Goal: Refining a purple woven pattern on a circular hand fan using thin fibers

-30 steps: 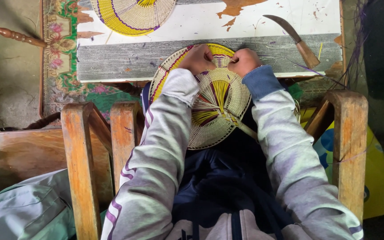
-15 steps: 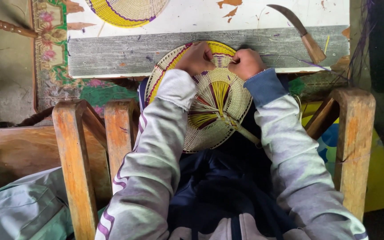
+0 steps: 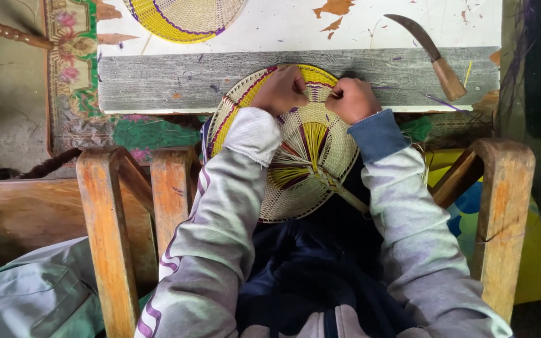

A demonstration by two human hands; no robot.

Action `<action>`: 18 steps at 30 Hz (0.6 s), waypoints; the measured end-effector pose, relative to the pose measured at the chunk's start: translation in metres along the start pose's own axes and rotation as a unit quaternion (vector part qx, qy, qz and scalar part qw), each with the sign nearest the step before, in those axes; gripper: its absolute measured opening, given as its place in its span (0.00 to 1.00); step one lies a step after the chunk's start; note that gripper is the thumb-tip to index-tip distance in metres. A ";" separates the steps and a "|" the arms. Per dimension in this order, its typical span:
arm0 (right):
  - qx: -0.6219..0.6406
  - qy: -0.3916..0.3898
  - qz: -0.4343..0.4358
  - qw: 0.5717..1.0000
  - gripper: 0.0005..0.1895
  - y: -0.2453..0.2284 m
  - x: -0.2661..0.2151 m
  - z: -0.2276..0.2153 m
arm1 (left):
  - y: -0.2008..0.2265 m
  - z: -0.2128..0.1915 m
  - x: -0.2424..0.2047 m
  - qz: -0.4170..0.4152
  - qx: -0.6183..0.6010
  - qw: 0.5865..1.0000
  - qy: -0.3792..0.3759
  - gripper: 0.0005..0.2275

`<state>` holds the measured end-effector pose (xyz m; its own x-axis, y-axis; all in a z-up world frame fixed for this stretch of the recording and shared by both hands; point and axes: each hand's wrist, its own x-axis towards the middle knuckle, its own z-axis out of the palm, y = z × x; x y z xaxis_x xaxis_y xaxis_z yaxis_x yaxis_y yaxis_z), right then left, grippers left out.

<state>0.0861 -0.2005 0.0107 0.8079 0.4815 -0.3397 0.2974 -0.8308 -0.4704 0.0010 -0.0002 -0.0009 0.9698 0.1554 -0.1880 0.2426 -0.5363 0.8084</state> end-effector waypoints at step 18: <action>-0.001 0.000 -0.033 0.999 0.16 0.005 0.001 -0.003 | -0.001 0.007 0.002 -0.041 0.032 0.999 0.006 0.15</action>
<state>0.0901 -0.2053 0.0103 0.7870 0.5348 -0.3076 0.3506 -0.7979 -0.4903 0.0026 -0.0050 -0.0056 0.9463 0.2102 -0.2457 0.3229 -0.5738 0.7526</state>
